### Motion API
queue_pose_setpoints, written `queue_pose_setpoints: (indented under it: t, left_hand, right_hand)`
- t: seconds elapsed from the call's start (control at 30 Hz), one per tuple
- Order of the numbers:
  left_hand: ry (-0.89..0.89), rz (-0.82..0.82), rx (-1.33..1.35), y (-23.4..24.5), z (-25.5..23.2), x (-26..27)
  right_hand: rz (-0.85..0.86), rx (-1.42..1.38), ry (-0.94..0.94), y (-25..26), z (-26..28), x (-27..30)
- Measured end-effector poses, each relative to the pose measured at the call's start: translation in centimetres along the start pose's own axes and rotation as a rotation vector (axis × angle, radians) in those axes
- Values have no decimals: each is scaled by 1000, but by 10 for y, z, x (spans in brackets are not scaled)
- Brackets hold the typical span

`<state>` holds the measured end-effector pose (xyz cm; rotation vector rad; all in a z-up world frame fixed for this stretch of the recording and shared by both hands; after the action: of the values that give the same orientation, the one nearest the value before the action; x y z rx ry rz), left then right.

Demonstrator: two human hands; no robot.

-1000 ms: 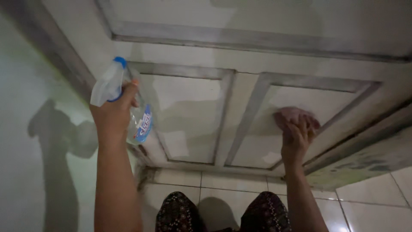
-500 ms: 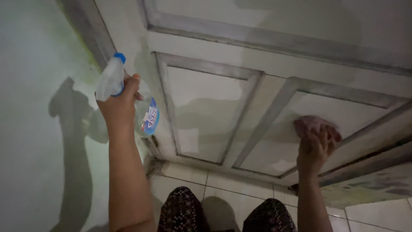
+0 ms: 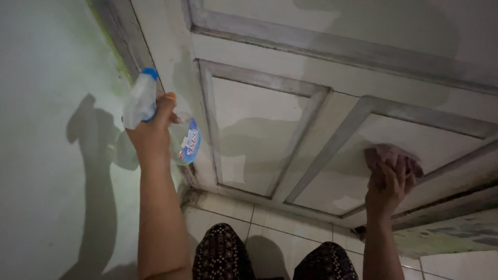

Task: The person sprays a cleaning solution onto a white metal door and wipes the surface with a cloth. They repeatedly spray and wipe different sections of the door, including the panels and frame, to remove dirt and grime.

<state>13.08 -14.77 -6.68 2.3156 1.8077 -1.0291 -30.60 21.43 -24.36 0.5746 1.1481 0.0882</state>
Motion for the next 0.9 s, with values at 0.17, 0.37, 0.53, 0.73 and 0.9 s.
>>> queue_pose_setpoints:
  t: [0.17, 0.37, 0.53, 0.73, 0.9]
  left_hand:
    - [-103, 21, 134, -15, -27, -5]
    - [-134, 6, 11, -25, -40, -14]
    - [-19, 22, -91, -19, -30, 4]
    - [100, 32, -194, -5, -2, 36]
    - [173, -2, -275, 3, 16, 49]
  right_hand:
    - [-3, 52, 51, 1, 3, 0]
    - [-31, 26, 90, 2, 8, -4]
    - [28, 38, 17, 3, 4, 0]
    - [-15, 27, 75, -3, -1, -1]
    - [-11, 73, 15, -8, -15, 8]
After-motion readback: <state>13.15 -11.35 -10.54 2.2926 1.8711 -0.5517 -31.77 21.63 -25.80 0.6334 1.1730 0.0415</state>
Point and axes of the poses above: each hand's wrist, its own x-axis away from the middle knuckle, its own y-axis out of the back of the hand, z = x × y, the point moved 4 cm from there along -x, towards the middle knuckle, and after that the axes turned 8 degrees about z, right-handed, at the moved point
